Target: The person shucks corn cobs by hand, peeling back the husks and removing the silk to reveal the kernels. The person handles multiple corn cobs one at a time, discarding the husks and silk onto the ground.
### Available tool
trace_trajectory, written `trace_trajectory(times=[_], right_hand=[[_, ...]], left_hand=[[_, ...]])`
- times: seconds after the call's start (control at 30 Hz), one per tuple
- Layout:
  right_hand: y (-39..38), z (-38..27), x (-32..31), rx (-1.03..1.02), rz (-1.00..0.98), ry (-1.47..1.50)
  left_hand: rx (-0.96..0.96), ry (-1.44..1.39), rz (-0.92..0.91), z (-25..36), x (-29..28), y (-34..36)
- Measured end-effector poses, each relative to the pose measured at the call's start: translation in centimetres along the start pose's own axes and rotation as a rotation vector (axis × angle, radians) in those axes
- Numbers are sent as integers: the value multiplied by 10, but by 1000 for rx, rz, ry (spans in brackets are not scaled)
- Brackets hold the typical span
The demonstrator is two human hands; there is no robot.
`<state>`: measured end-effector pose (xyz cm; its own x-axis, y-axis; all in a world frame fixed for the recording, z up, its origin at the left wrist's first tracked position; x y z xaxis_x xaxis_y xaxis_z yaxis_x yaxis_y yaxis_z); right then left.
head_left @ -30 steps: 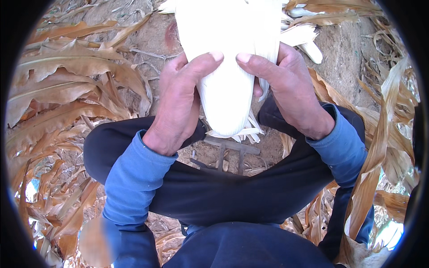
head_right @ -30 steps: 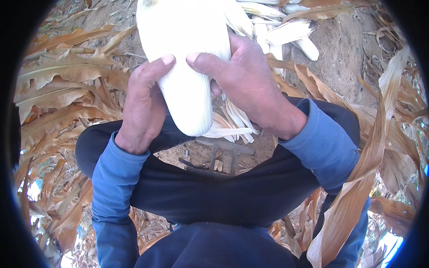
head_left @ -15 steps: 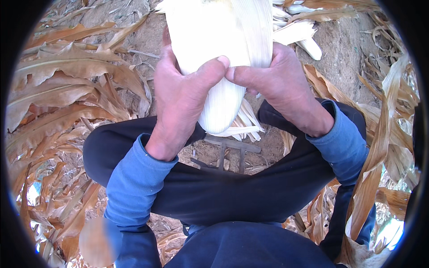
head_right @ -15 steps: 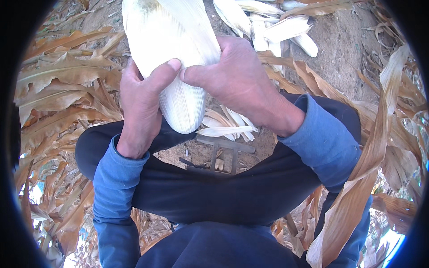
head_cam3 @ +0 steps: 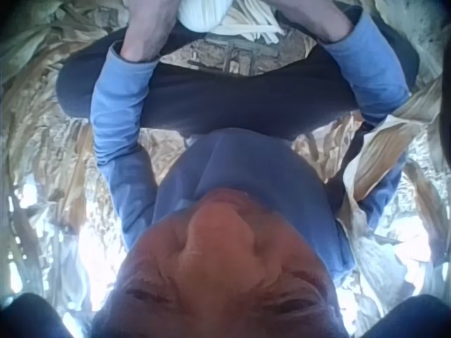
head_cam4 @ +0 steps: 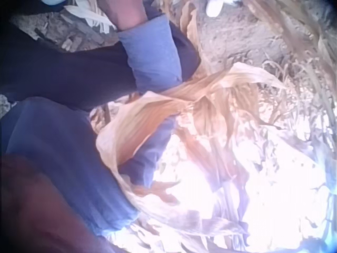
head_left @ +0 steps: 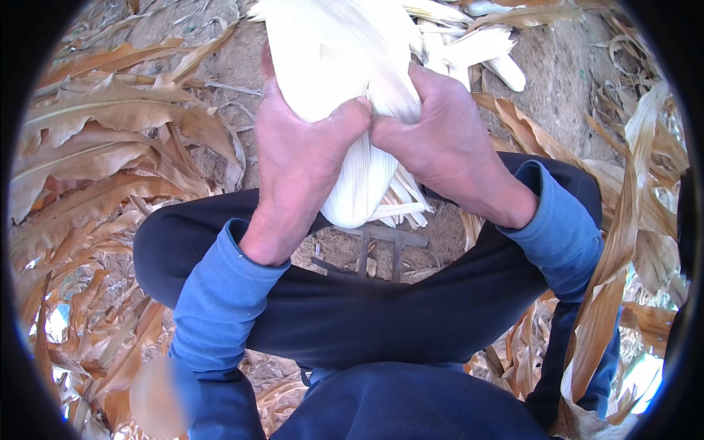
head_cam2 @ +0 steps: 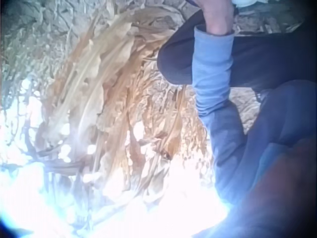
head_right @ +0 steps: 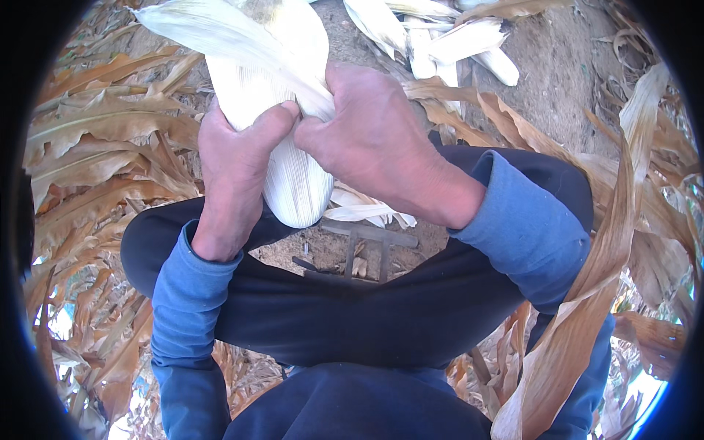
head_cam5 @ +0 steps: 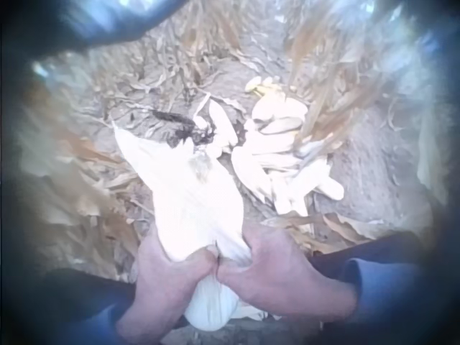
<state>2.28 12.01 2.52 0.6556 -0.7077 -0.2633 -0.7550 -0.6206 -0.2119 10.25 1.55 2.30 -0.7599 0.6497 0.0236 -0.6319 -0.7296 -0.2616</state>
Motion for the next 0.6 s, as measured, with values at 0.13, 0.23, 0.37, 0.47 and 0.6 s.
trace_trajectory(times=[0.13, 0.23, 0.37, 0.47, 0.6], right_hand=[[-3, 2, 0, 39, 53, 33], [3, 0, -5, -210, 158, -116], [12, 15, -6, 50, -16, 91], [15, 31, -8, 167, 44, 377], [9, 23, 9, 218, -80, 693]], left_hand=[[-22, 17, 50, -4, -4, -2], [-35, 13, 66, -3, -7, -2], [-62, -38, 54, 3, -21, 2], [-139, -113, 29, 0, -29, 8], [-157, -294, 222, -8, -40, 14]])
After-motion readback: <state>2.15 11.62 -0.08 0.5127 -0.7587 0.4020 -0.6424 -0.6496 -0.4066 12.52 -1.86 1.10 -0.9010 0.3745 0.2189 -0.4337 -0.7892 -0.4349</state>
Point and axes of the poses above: each hand's wrist, its own y-axis towards the middle knuckle, its own x-axis out of the palm, z = x × y, the point moved 8 cm from there along y, towards the middle knuckle, and after that the axes turned 12 degrees about z, right-handed, at the moved point
